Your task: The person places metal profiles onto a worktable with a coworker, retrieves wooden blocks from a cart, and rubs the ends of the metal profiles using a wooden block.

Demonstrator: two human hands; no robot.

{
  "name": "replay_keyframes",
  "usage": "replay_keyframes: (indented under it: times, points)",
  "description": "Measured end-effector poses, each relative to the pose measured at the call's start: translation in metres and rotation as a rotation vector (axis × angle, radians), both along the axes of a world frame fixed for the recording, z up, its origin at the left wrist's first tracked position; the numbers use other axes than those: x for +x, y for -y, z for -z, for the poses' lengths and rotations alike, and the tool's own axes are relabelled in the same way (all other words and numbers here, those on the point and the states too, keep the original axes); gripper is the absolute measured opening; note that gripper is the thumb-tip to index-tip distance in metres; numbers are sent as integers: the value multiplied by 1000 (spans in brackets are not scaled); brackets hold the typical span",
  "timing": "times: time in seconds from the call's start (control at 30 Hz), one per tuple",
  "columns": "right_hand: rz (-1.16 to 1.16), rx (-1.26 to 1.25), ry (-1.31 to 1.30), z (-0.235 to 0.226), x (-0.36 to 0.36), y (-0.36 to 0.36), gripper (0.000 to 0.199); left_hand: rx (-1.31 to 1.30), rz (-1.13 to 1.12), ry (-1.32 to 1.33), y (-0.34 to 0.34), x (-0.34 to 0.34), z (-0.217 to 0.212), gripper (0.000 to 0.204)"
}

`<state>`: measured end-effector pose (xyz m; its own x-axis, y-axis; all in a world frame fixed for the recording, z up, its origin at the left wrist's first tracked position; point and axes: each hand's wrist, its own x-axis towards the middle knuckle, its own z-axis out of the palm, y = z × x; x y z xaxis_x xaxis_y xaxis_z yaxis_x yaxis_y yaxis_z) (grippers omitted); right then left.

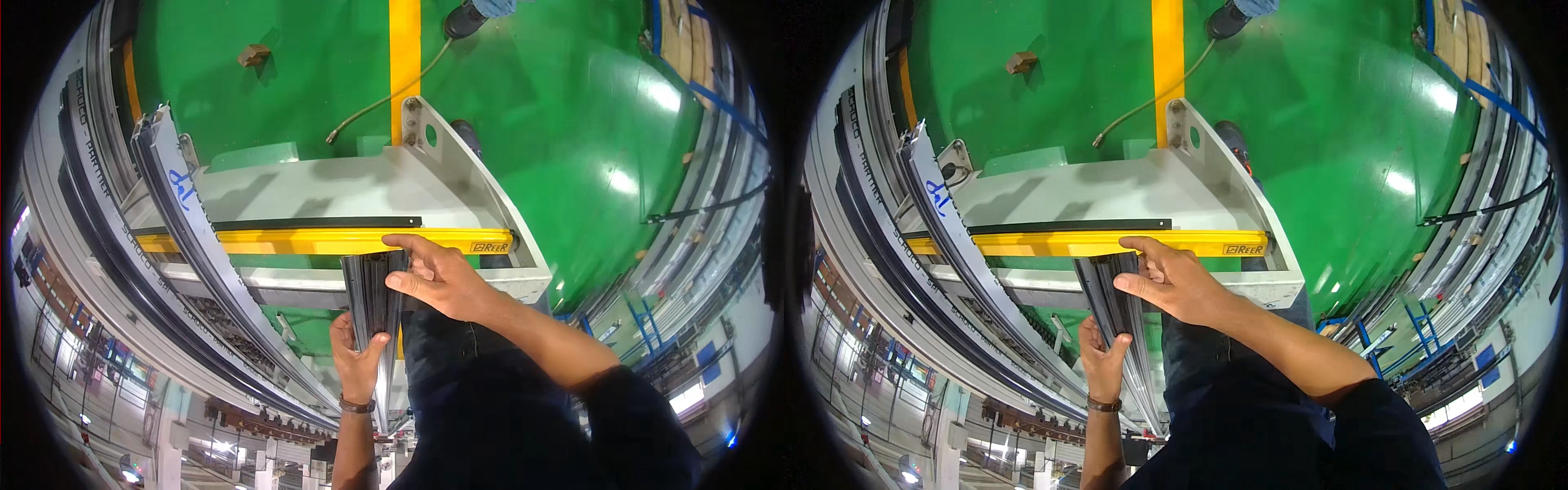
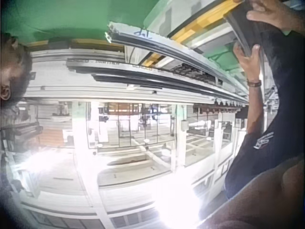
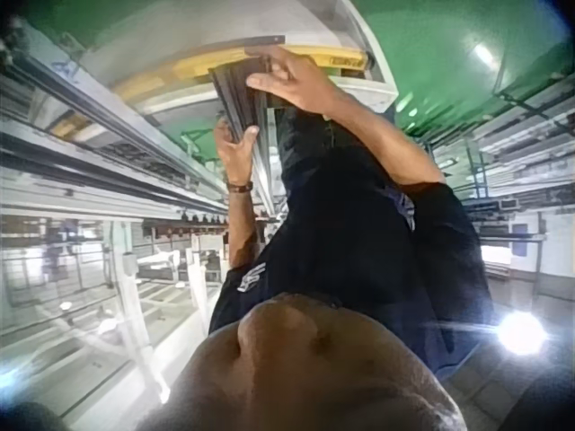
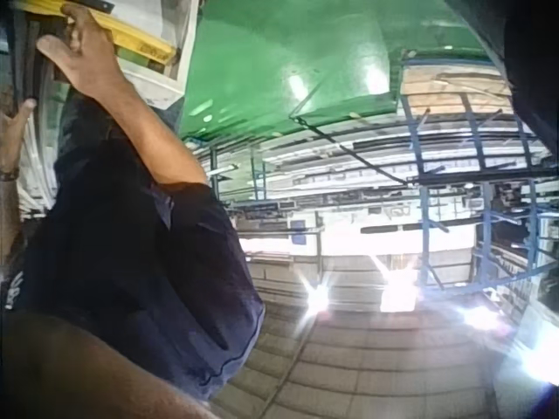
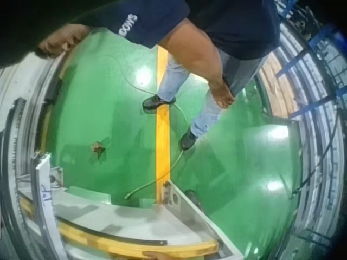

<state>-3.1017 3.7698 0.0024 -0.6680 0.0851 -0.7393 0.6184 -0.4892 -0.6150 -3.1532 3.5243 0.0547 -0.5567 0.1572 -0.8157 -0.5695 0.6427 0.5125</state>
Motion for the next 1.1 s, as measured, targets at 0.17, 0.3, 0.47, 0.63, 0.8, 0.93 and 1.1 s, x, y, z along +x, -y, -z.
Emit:
replay_keyframes:
  times: [0.17,0.3,0.47,0.63,0.8,0.93,1.1]
  points:
    - [-14,-59,66,2,0,3,44,-17,10,11,3,2,0,72]
    - [37,-123,61,6,3,8,39,-7,-15,-9,1,5,0,72]
    - [40,56,-23,4,3,13,63,-55,91,-35,10,5,2,72]
    - [-69,46,141,-10,-13,9,67,-82,117,-13,15,3,-3,75]
    - [-119,33,169,-13,-20,-2,58,-380,549,-446,-27,-18,-26,96]
    - [-18,51,116,-7,-13,8,59,-384,586,-623,-79,-38,-34,94]
    - [67,19,32,-2,-10,9,59,-156,573,-236,-95,-84,-7,74]
